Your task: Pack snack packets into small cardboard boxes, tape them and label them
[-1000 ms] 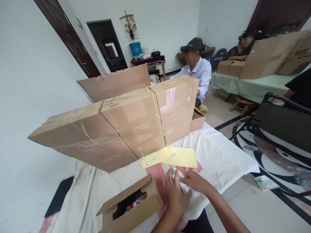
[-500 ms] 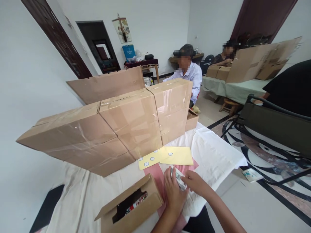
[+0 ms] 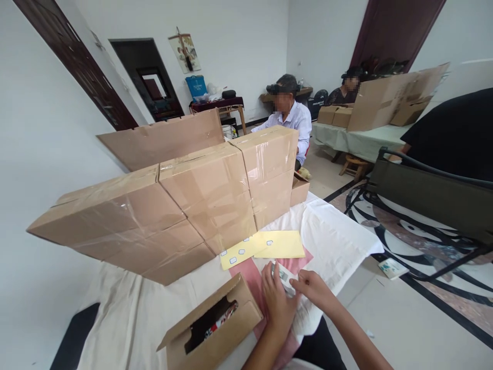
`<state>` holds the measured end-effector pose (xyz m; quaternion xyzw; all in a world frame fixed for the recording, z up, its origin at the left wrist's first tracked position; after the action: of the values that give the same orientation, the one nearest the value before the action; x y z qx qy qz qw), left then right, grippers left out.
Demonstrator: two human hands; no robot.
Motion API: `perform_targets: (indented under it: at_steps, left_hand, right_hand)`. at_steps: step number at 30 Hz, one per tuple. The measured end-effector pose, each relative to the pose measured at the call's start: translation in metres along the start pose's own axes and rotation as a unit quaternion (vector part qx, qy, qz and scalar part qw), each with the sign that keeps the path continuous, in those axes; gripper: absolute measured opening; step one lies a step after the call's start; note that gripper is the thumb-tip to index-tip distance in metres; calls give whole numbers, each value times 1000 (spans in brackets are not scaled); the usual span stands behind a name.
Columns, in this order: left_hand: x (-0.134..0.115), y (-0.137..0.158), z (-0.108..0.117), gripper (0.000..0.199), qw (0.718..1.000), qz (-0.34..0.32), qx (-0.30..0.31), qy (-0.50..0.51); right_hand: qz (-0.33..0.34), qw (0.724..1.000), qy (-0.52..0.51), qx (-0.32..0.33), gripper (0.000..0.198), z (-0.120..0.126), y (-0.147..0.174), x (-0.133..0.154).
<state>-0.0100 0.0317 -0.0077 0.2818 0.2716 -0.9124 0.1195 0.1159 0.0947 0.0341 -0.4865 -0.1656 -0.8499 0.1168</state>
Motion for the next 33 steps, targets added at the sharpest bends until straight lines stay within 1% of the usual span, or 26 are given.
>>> perform_targets:
  at_steps: [3, 6, 10, 13, 17, 22, 26, 29, 33]
  left_hand:
    - [1, 0, 0, 79, 1000, -6, -2, 0]
    - [0, -1, 3, 78, 1000, -8, 8, 0]
    - [-4, -3, 11, 75, 999, -5, 33, 3]
    - [-4, -5, 13, 78, 999, 0, 52, 8]
    - [-2, -5, 12, 82, 999, 3, 51, 0]
    - [-2, -5, 12, 83, 999, -10, 48, -9]
    - [-3, -7, 12, 84, 998, -13, 51, -17]
    - [-3, -7, 12, 83, 998, -8, 54, -19]
    - [-2, -7, 11, 89, 999, -12, 44, -16]
  right_hand:
    - [11, 1000, -1, -1, 42, 4, 5, 10]
    - [18, 1000, -8, -11, 42, 7, 10, 18]
    - [21, 999, -31, -15, 44, 7, 13, 18]
    - [5, 999, -51, -2, 45, 5, 15, 12]
    - [-7, 997, -71, 14, 45, 5, 17, 9]
    - [-32, 997, -60, 46, 41, 12, 18, 8]
    - [-67, 994, -52, 73, 42, 17, 17, 9]
    - [-84, 988, -86, 95, 41, 17, 14, 7]
    - [-120, 974, -144, 126, 43, 13, 11, -5]
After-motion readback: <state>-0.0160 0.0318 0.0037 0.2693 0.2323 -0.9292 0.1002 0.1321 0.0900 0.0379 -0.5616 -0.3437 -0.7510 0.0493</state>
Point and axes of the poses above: each hand's wrist, its own y-axis away from the middle knuckle, its own z-axis out of the back of the hand, x = y × z, the point moved 2 cm from there along -y, towards the middle knuckle, and after that the axes turned 3 degrees about z, right-handed, at the moved point
